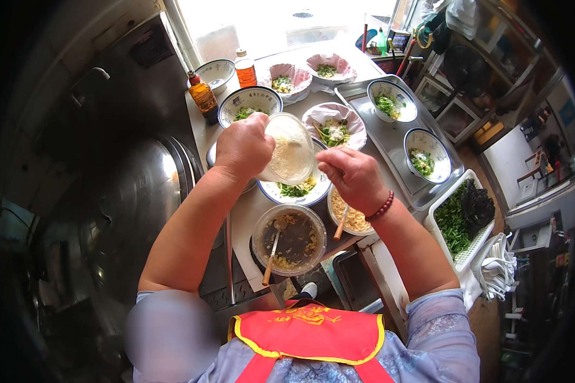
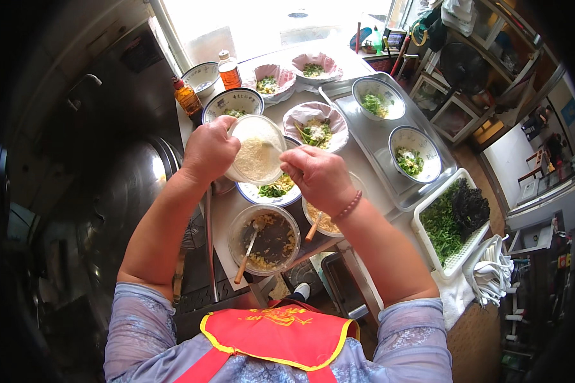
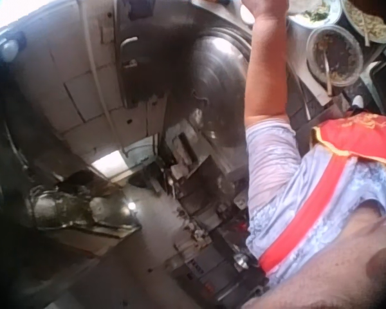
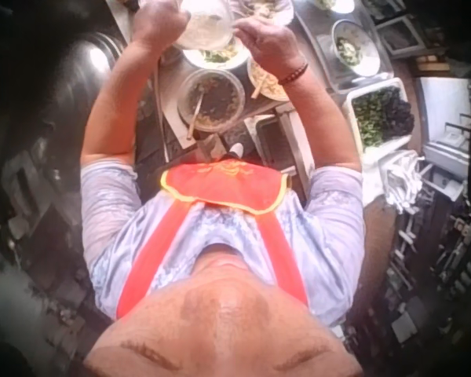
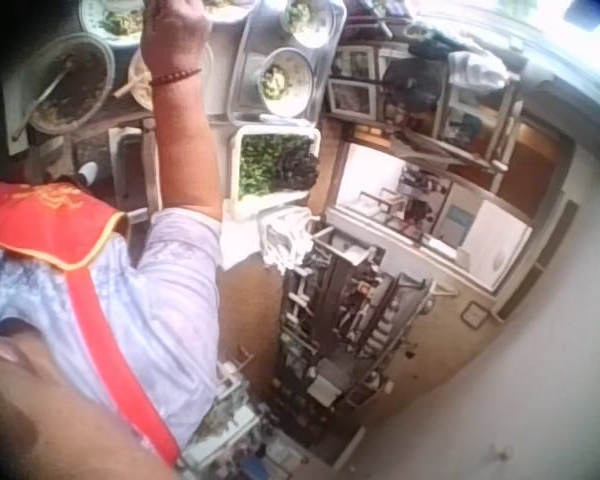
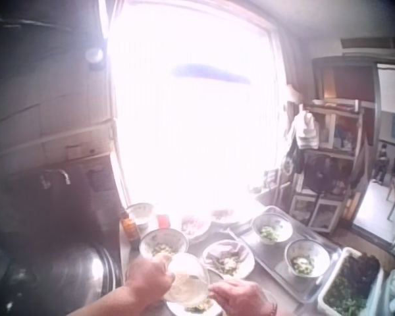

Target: The person assembles multiple noodle bowls by adding chopped greens, a yellow crumbly topping, and a white creamy sauce. They then ladle hot broth from a large wok into each bowl and place a spoon in each. The bowls are arranged on a stainless steel counter in a commercial kitchen.

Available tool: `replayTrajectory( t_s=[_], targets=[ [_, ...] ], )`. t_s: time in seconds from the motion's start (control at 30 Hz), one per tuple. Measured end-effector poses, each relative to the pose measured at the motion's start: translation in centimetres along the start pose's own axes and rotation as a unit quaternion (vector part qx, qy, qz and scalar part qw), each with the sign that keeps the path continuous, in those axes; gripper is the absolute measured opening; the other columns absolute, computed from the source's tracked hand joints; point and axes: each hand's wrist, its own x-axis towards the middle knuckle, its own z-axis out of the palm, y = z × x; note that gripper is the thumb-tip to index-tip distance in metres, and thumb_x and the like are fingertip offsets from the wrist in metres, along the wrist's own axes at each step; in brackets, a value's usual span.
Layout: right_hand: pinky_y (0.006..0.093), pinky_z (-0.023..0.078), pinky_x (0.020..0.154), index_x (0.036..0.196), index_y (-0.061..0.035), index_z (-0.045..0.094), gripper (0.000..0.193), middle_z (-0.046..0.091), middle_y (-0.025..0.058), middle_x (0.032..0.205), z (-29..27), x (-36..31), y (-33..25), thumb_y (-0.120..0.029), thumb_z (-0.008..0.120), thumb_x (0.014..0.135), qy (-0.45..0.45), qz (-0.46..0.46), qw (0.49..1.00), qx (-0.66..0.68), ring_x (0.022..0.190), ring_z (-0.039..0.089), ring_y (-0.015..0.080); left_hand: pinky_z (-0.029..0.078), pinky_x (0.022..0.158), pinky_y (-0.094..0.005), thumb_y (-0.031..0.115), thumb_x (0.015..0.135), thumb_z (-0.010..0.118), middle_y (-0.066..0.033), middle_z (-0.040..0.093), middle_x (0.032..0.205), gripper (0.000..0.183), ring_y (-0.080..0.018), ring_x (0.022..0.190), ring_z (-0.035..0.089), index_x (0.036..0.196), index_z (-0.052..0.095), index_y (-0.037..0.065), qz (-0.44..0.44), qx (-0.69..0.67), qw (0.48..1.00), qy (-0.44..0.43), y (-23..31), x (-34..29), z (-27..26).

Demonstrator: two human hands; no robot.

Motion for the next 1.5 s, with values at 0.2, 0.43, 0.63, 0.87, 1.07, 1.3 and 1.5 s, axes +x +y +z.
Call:
replayTrajectory(
  t_s=[0.2, 0.43, 0.63, 0.87, 1.07, 1.3, 1.5],
  targets=[
    [0.0308, 0.058, 0.063, 0.099, 0.0009, 0.06, 0.023, 0.067, 0.0125, 0.084, 2.7, -2.9, -2.7, -0.021, 0.053, 0.099, 0.067, 0.462, 0.778, 0.42, 0.072, 0.067, 0.0179, 0.052, 0.08, -0.0433, 0.017, 0.079, 0.06, -0.0196, 0.069, 0.092, 0.03, -0.0356, 0.084, 0.067, 0.106, 0.067, 0.005, -0.056, -0.046, 0.997, -0.025, -1.9, -2.2, -0.1],
    [0.034, 0.06, 0.062, 0.105, 0.0009, 0.054, 0.025, 0.065, 0.0178, 0.091, 2.7, -2.9, -1.1, -0.022, 0.045, 0.101, 0.183, 0.523, 0.644, 0.528, 0.075, 0.068, 0.0239, 0.051, 0.085, -0.0416, 0.018, 0.076, 0.06, -0.0207, 0.069, 0.095, 0.031, -0.0351, 0.092, 0.067, 0.101, 0.069, 0.002, -0.192, -0.077, 0.976, -0.072, -6.9, -2.9, -2.3],
    [0.0319, 0.051, 0.061, 0.093, -0.0016, 0.067, 0.014, 0.066, 0.012, 0.079, 0.5, -4.4, -0.3, -0.015, 0.064, 0.092, 0.101, 0.228, 0.968, -0.026, 0.068, 0.064, 0.017, 0.05, 0.086, -0.0426, 0.021, 0.078, 0.061, -0.019, 0.069, 0.098, 0.032, -0.0367, 0.097, 0.065, 0.104, 0.067, 0.002, -0.139, -0.001, 0.988, -0.07, -4.4, -2.7, -4.8],
    [0.0243, 0.055, 0.064, 0.105, -0.0006, 0.063, 0.019, 0.068, 0.0072, 0.088, -13.6, -15.1, -7.3, -0.017, 0.062, 0.095, 0.299, 0.397, 0.843, 0.208, 0.076, 0.065, 0.0123, 0.048, 0.052, -0.0215, 0.004, 0.081, 0.054, -0.005, 0.065, 0.081, 0.037, -0.0084, 0.06, 0.06, 0.117, 0.059, -0.006, -0.108, -0.48, 0.847, -0.2, 6.6, -5.9, -3.9],
    [0.0253, 0.053, 0.067, 0.103, 0.0021, 0.062, 0.017, 0.067, 0.0076, 0.086, -18.8, -29.8, -15.8, -0.012, 0.059, 0.095, 0.358, 0.48, 0.8, 0.042, 0.077, 0.066, 0.0134, 0.05, 0.055, -0.022, 0.003, 0.084, 0.056, -0.0079, 0.065, 0.087, 0.042, -0.0083, 0.064, 0.061, 0.124, 0.05, -0.007, -0.172, -0.614, 0.714, -0.29, 17.4, -15.0, 6.8],
    [0.0241, 0.052, 0.066, 0.102, 0.002, 0.063, 0.015, 0.064, 0.005, 0.088, -16.7, -39.3, -18.2, -0.011, 0.059, 0.096, 0.255, 0.505, 0.804, -0.181, 0.076, 0.063, 0.0115, 0.049, 0.055, -0.026, 0.004, 0.086, 0.055, -0.0097, 0.065, 0.083, 0.042, -0.0104, 0.062, 0.059, 0.127, 0.048, -0.005, -0.116, -0.5, 0.813, -0.276, 19.3, -18.9, 18.4],
    [0.0274, 0.056, 0.062, 0.103, 0.0021, 0.06, 0.019, 0.065, 0.0113, 0.086, -14.3, -41.5, -16.8, -0.014, 0.056, 0.096, 0.471, 0.581, 0.66, 0.078, 0.073, 0.065, 0.0153, 0.049, 0.062, -0.0267, 0.012, 0.092, 0.06, -0.0059, 0.063, 0.077, 0.048, -0.0115, 0.066, 0.06, 0.134, 0.042, -0.003, -0.077, -0.495, 0.817, -0.286, 21.5, -19.4, 22.4]
  ],
)
